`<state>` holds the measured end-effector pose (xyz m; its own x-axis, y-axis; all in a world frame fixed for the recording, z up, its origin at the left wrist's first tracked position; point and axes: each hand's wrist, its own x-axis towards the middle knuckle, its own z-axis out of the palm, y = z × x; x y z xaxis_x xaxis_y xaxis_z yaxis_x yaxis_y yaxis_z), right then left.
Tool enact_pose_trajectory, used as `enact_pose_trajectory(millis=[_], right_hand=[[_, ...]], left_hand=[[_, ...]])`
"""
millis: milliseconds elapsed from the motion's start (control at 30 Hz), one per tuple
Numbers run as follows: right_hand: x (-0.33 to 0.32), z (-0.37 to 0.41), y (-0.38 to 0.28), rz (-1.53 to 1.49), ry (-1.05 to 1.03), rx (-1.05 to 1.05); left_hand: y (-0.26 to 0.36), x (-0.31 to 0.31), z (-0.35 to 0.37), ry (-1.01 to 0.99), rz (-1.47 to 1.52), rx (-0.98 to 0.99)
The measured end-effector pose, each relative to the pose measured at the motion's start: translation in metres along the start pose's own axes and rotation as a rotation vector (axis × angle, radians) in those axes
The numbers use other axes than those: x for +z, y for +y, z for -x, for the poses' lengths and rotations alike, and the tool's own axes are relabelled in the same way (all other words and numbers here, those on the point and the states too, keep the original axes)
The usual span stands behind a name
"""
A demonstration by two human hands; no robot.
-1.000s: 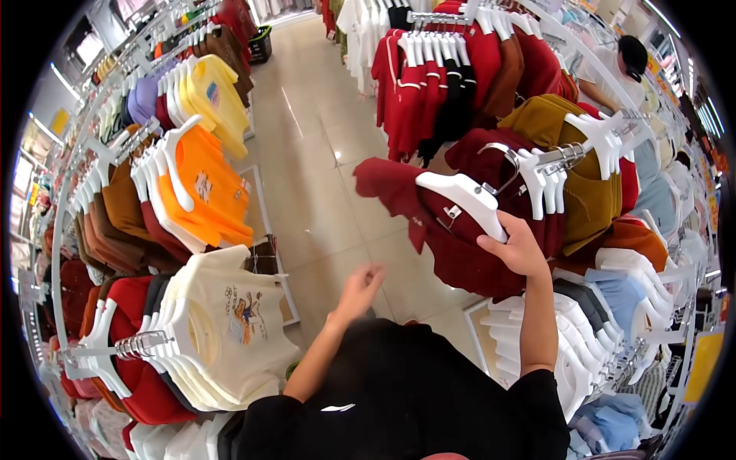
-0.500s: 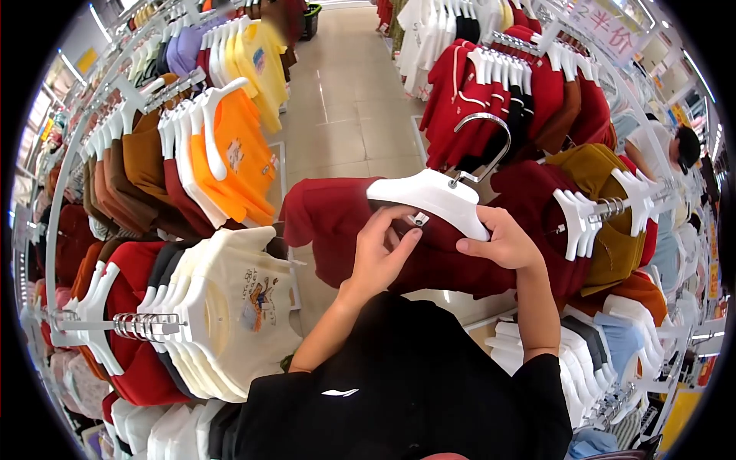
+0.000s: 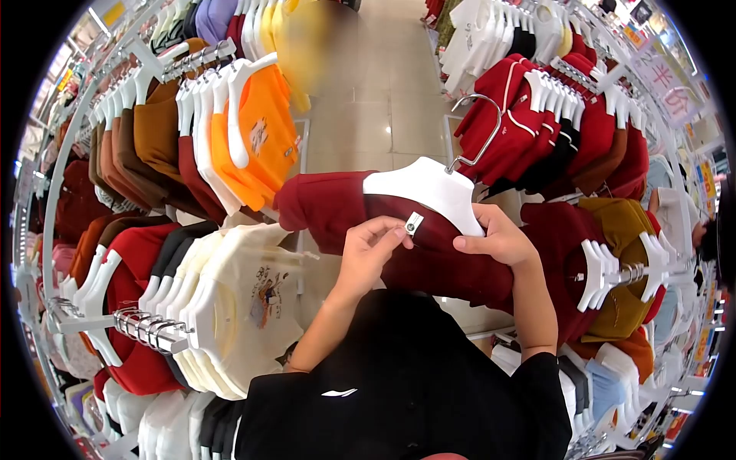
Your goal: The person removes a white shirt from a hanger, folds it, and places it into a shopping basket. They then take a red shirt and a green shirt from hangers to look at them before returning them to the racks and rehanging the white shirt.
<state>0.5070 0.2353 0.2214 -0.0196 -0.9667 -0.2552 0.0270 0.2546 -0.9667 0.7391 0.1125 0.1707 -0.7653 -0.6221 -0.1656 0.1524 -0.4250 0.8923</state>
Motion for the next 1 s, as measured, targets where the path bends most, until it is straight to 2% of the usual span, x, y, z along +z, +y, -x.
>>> enact_pose_trajectory(millis=[33,133,233,267,367,467,500,633,667,700,767,800,867,900,933,1000], right_hand=[[-0.006,-0.007,0.000,0.004,-0.016,0.007],[-0.024,-0.026,0.001,0.001,-0.068,0.036],[-0.050,-0.046,-0.004,0.012,-0.108,0.039],[-0.058,-0.051,-0.006,0.022,-0.109,0.028],[-0.081,-0.065,-0.010,0.167,-0.102,-0.058],[-0.108,-0.075,-0.006,0.391,-0.107,-0.185],[-0.113,-0.077,-0.002,0.305,-0.091,-0.240],[-0.153,-0.081,0.004,0.258,-0.172,-0.182],[-0.163,-0.081,0.003,0.238,-0.181,-0.173],[-0.172,-0.082,0.003,0.189,-0.190,-0.129],[-0.192,-0.083,0.005,0.098,-0.209,-0.032],[-0.199,-0.085,0.017,0.067,-0.186,-0.096],[-0.211,-0.094,0.048,0.001,-0.127,-0.221],[-0.215,-0.095,0.050,-0.171,-0.146,-0.132],[-0.218,-0.094,0.056,-0.243,-0.142,-0.134],[-0.228,-0.095,0.067,-0.332,-0.120,-0.136]], left_hand=[[-0.001,-0.001,-0.006,0.021,0.001,-0.042],[-0.012,0.008,-0.027,0.168,-0.131,0.153],[-0.005,0.022,-0.054,0.326,-0.984,0.453],[0.001,0.027,-0.060,0.315,-1.189,0.358],[-0.003,0.037,-0.089,0.174,-1.342,0.132],[-0.017,0.044,-0.121,0.088,-1.427,0.065],[-0.020,0.048,-0.131,0.050,-1.447,0.048],[-0.013,0.076,-0.165,0.153,-1.227,0.123],[-0.019,0.071,-0.170,0.125,-1.265,0.051],[-0.017,0.077,-0.177,0.148,-1.236,0.070],[-0.023,0.085,-0.191,0.179,-0.765,0.057],[-0.033,0.081,-0.196,0.201,-0.700,0.045],[-0.029,0.091,-0.209,0.245,-0.605,-0.035],[-0.027,0.095,-0.214,0.264,-0.546,-0.084],[-0.014,0.106,-0.215,0.270,-0.494,-0.176],[-0.012,0.110,-0.226,0.300,-0.439,-0.230]])
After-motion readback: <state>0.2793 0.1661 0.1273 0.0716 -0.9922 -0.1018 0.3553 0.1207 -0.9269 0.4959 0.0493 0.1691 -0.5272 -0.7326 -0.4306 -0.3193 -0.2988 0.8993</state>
